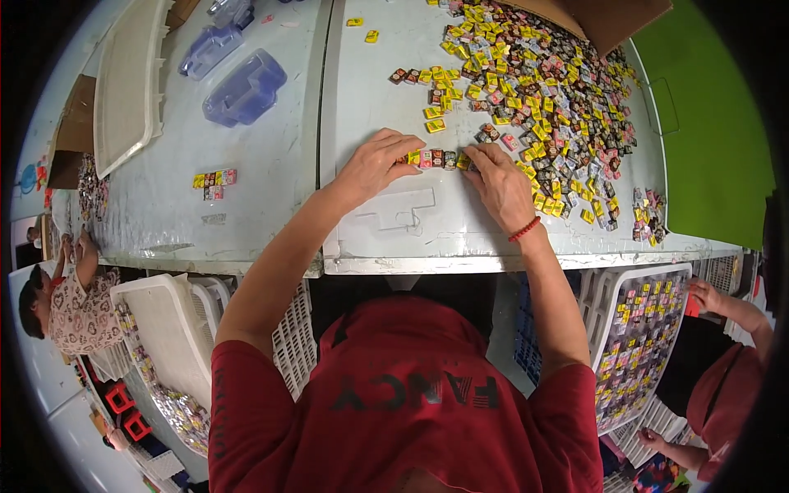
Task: Sorting and arranging small square toy components on a work surface and placing them into containers.
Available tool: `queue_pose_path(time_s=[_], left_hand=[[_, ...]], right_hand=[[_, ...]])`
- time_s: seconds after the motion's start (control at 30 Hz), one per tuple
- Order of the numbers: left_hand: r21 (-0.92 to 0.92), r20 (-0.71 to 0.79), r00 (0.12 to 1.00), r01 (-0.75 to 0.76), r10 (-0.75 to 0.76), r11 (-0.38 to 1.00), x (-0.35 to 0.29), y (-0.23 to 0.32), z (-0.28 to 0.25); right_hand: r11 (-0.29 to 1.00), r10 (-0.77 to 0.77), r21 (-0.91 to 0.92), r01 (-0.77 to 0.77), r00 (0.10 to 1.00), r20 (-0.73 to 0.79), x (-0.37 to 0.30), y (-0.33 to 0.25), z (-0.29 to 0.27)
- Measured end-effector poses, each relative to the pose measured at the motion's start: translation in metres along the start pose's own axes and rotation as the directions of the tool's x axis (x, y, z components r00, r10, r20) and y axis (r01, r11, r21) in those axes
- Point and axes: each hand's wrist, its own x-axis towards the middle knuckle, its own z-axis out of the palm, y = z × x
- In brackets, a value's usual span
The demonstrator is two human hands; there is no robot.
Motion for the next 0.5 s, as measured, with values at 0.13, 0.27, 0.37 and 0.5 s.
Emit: queue_pose_path(time_s=[0.13, 0.27, 0.37, 0.5], left_hand=[[-0.004, -0.013, 1.0, -0.016, 0.016, 1.0, -0.002, -0.001, 0.001], [-0.029, -0.004, 1.0, -0.001, 0.001, 1.0, 0.001, -0.002, 0.007], [-0.043, -0.043, 0.999, 0.025, -0.027, 0.999, 0.002, -0.006, 0.011], [0.053, -0.032, 0.999, -0.018, 0.02, 0.998, 0.001, -0.002, 0.002]], right_hand=[[0.998, -0.01, 0.056, 0.01, 1.0, -0.012, 0.0, -0.007, -0.003], [0.998, -0.053, 0.022, 0.054, 0.997, -0.052, 0.002, -0.014, 0.006], [0.997, -0.074, -0.016, 0.073, 0.993, -0.092, 0.004, -0.012, 0.009], [0.999, -0.032, 0.006, 0.032, 0.999, -0.015, 0.008, -0.017, 0.003]])
